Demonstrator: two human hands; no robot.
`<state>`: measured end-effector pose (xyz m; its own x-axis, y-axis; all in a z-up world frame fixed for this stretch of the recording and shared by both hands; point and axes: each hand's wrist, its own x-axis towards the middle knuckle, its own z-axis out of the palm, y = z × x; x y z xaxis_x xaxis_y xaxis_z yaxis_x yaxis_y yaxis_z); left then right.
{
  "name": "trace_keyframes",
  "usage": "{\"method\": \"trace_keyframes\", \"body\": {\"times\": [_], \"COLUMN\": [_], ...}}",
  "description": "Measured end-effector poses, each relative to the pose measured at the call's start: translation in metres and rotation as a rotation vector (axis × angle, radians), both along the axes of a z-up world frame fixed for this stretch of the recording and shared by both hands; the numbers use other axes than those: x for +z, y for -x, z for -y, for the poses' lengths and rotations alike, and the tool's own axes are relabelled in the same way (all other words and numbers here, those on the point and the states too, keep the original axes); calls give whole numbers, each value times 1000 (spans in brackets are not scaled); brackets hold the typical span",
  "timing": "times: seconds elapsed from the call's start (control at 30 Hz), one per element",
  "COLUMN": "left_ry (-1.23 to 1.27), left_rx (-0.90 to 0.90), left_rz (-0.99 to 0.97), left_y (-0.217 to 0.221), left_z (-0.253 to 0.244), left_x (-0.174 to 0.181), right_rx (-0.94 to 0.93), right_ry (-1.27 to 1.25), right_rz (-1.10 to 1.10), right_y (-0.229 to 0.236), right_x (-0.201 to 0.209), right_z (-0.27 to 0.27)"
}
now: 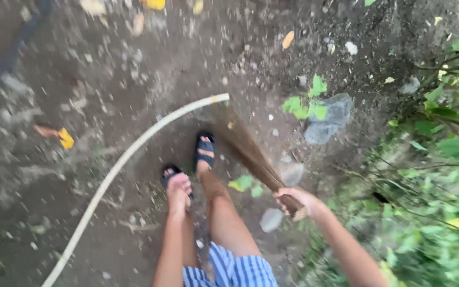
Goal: Sweeping an outdoor dirt ground using a stick broom.
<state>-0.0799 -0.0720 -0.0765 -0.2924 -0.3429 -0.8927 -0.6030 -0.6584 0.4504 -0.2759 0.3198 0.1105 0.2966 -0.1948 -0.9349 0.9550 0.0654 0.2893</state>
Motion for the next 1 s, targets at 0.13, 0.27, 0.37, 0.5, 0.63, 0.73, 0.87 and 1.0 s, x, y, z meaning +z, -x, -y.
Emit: {"method": "trace_keyframes", "body": {"times": [0.13,0.27,0.37,0.5,0.63,0.73,0.87,1.0], "left_ry": [47,30,17,27,3,-41,-5,37], "left_rx": [-314,-329,-369,-499,-537,-630,-725,-727], "left_rz": [48,-26,-42,-45,-96,-65,-102,-125], "left_y": [52,79,93,136,172,198,224,235], "left_z": [10,10,13,19,20,27,58,110], "left_x": [57,57,49,48,17,17,15,26], "right_rx": [52,114,138,-77,-402,-766,-1444,-1336], "right_ry": [67,-30,-140,-251,-175,-222,12,14], "right_rz": [-13,-345,-647,-692,-543,-259,-395,-443], "right_y": [51,94,42,-17,-94,-120,-100,90], "right_x": [-48,-9,-15,10,-11,-49,-171,-167], "right_z": [-4,36,41,76,112,143,190,265]}}
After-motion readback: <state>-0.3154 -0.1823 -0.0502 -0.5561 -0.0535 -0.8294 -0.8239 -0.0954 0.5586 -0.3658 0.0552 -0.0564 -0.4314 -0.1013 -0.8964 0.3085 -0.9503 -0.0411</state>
